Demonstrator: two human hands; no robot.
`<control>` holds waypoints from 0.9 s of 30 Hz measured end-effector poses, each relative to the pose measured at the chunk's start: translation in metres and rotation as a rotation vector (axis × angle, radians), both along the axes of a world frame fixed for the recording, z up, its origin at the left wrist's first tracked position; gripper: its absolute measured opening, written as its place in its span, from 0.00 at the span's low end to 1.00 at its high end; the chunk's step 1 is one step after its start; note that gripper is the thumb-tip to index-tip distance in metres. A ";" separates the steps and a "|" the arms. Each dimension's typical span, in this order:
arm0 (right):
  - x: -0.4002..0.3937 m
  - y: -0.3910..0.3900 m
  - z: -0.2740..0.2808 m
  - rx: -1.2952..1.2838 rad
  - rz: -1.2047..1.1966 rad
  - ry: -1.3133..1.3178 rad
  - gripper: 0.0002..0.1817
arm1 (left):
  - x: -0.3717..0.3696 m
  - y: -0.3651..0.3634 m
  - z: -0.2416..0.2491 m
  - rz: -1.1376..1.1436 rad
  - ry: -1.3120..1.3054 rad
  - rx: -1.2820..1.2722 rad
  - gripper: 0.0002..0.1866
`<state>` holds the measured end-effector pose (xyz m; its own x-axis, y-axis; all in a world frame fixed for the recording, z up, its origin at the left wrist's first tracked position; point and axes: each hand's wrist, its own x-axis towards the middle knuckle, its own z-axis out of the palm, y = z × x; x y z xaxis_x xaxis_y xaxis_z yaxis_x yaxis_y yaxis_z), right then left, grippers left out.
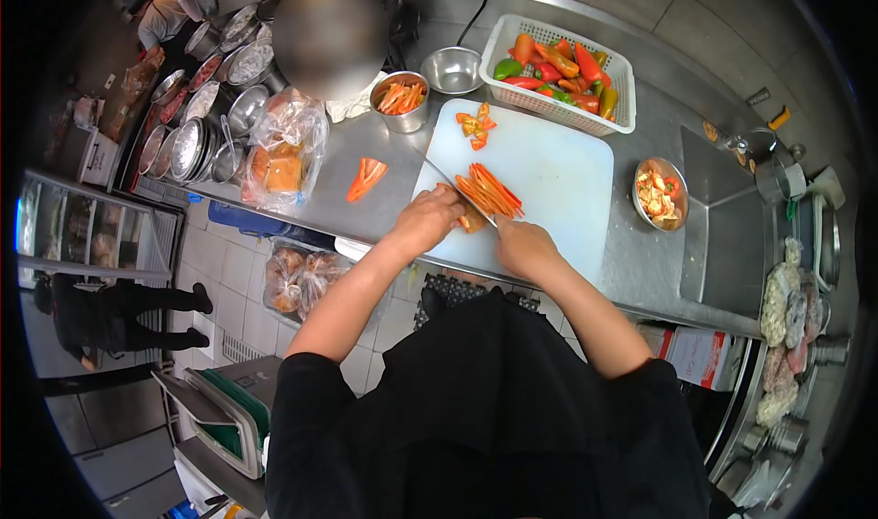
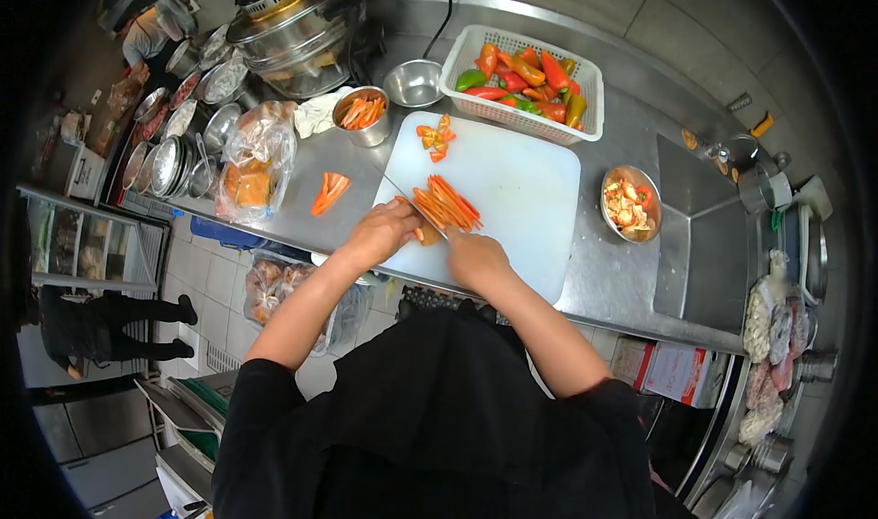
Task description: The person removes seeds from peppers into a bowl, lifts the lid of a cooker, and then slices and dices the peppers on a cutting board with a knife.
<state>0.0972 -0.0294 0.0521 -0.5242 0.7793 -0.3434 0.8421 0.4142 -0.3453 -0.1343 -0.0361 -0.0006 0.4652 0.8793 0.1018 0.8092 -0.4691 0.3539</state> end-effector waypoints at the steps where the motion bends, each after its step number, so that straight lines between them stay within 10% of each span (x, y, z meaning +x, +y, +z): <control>1: -0.003 0.008 -0.001 0.002 0.003 -0.011 0.19 | -0.001 0.000 0.000 0.003 0.000 0.004 0.14; 27: -0.012 0.008 0.008 -0.085 -0.008 0.026 0.15 | -0.002 -0.010 -0.011 0.043 -0.175 0.160 0.14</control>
<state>0.0853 -0.0210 0.0605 -0.5272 0.7524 -0.3948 0.8358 0.3754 -0.4006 -0.1367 -0.0462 -0.0116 0.3909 0.8640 0.3174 0.7621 -0.4972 0.4147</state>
